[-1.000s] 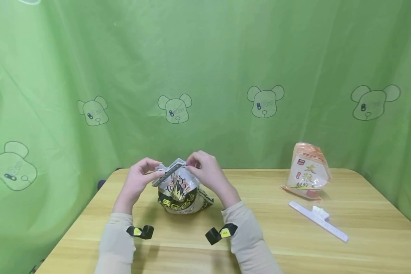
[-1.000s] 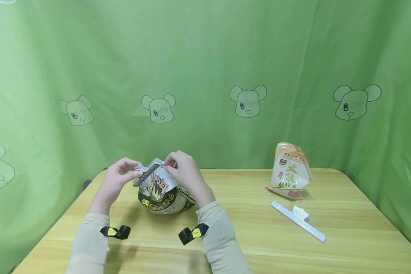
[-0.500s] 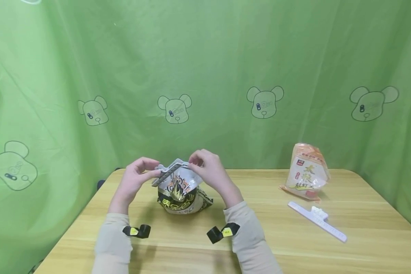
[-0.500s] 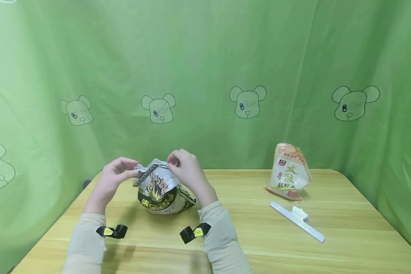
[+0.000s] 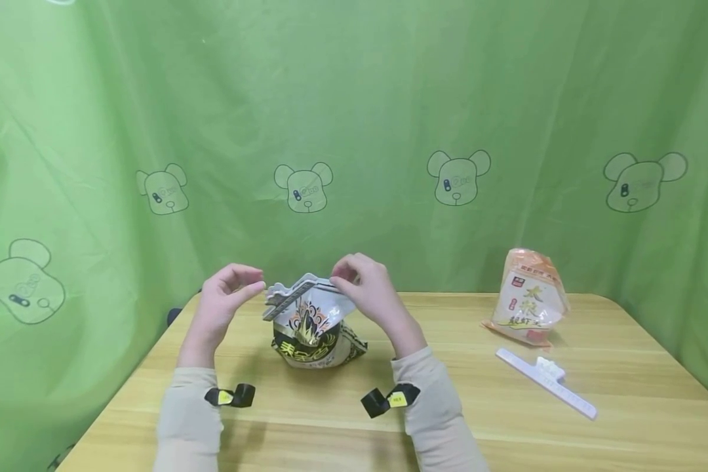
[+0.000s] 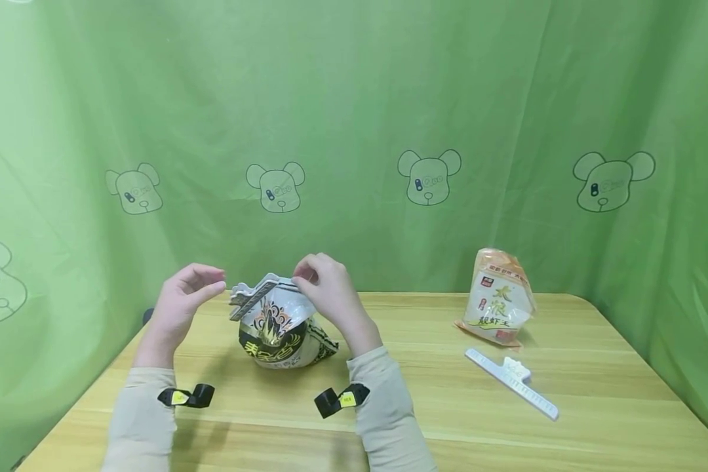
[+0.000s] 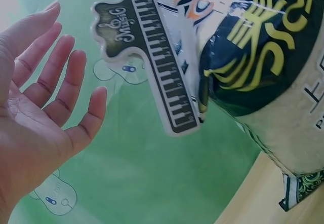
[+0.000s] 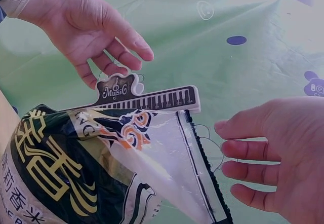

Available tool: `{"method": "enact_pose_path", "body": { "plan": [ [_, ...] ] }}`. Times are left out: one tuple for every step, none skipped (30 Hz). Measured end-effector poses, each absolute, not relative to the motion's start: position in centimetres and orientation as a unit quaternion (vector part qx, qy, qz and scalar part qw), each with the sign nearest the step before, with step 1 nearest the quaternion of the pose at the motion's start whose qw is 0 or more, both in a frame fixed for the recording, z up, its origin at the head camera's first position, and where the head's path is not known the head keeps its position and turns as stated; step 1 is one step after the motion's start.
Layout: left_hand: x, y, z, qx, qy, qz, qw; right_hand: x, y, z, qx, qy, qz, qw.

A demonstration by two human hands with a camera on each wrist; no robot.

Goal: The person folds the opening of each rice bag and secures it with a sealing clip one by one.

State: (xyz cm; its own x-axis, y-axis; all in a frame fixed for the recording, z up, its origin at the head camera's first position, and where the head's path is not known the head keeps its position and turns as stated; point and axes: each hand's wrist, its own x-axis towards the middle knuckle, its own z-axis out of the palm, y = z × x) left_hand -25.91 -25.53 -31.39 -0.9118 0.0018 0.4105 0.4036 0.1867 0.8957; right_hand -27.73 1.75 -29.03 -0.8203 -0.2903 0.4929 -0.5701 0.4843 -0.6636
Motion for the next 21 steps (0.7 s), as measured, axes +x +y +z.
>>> {"method": "enact_pose_path", "body": {
  "plan": [
    [-25.8, -25.5, -31.3, -0.136, -0.751, -0.625, 0.165, -27.7, 1.8, -29.0, 0.253, -0.847, 0.439, 0.160],
    [-25.8, -25.4, -31.2, -0.137, -0.749, -0.626, 0.168, -27.7, 1.9, -29.0, 0.252, -0.848, 0.438, 0.161],
    [-25.7, -25.4, -31.1, -0.135, -0.748, -0.627, 0.172, -27.7, 1.9, -28.9, 0.253, -0.848, 0.438, 0.162],
    [-25.6, -25.3, -30.9, -0.135, -0.746, -0.628, 0.175, -27.7, 2.0, -28.9, 0.253, -0.848, 0.437, 0.163],
    [-25.5, -25.2, -30.8, -0.135, -0.744, -0.630, 0.179, -27.6, 2.0, -28.9, 0.253, -0.848, 0.437, 0.164],
    [-25.4, -25.1, -30.6, -0.135, -0.742, -0.631, 0.182, -27.5, 2.1, -28.8, 0.254, -0.847, 0.437, 0.165],
    [-25.3, -25.0, -30.5, -0.137, -0.738, -0.634, 0.185, -27.5, 2.1, -28.7, 0.255, -0.846, 0.437, 0.166],
    [-25.1, -24.9, -30.3, -0.136, -0.734, -0.638, 0.188, -27.4, 2.2, -28.7, 0.256, -0.845, 0.437, 0.169],
    [-25.0, -24.7, -30.1, -0.137, -0.731, -0.641, 0.191, -27.3, 2.2, -28.6, 0.258, -0.844, 0.437, 0.171],
    [-24.8, -24.5, -30.0, -0.138, -0.727, -0.644, 0.194, -27.3, 2.3, -28.5, 0.258, -0.843, 0.438, 0.174],
    [-24.7, -24.4, -29.8, -0.138, -0.724, -0.647, 0.197, -27.2, 2.4, -28.5, 0.259, -0.842, 0.439, 0.176],
    [-24.5, -24.2, -29.6, -0.139, -0.722, -0.648, 0.200, -27.1, 2.4, -28.4, 0.260, -0.841, 0.438, 0.180],
    [-24.3, -24.0, -29.4, -0.139, -0.721, -0.648, 0.203, -27.1, 2.5, -28.4, 0.260, -0.841, 0.439, 0.181],
    [-24.2, -23.7, -29.3, -0.138, -0.721, -0.647, 0.206, -27.0, 2.6, -28.3, 0.258, -0.840, 0.441, 0.182],
    [-24.0, -23.5, -29.1, -0.140, -0.721, -0.646, 0.209, -26.9, 2.7, -28.2, 0.256, -0.840, 0.442, 0.182],
    [-23.8, -23.3, -28.9, -0.140, -0.722, -0.644, 0.213, -26.9, 2.8, -28.0, 0.255, -0.839, 0.444, 0.185],
    [-23.7, -23.0, -28.7, -0.142, -0.723, -0.640, 0.216, -26.8, 3.0, -27.9, 0.254, -0.838, 0.445, 0.186],
    [-23.6, -22.8, -28.6, -0.143, -0.725, -0.638, 0.218, -26.8, 3.1, -27.8, 0.253, -0.838, 0.446, 0.188],
    [-23.5, -22.5, -28.4, -0.144, -0.726, -0.635, 0.220, -26.8, 3.3, -27.7, 0.251, -0.837, 0.447, 0.191],
    [-23.4, -22.3, -28.3, -0.146, -0.727, -0.633, 0.221, -26.8, 3.4, -27.6, 0.250, -0.836, 0.448, 0.194],
    [-23.3, -22.1, -28.2, -0.147, -0.729, -0.630, 0.223, -26.8, 3.6, -27.6, 0.248, -0.836, 0.448, 0.197]
  ]
}}
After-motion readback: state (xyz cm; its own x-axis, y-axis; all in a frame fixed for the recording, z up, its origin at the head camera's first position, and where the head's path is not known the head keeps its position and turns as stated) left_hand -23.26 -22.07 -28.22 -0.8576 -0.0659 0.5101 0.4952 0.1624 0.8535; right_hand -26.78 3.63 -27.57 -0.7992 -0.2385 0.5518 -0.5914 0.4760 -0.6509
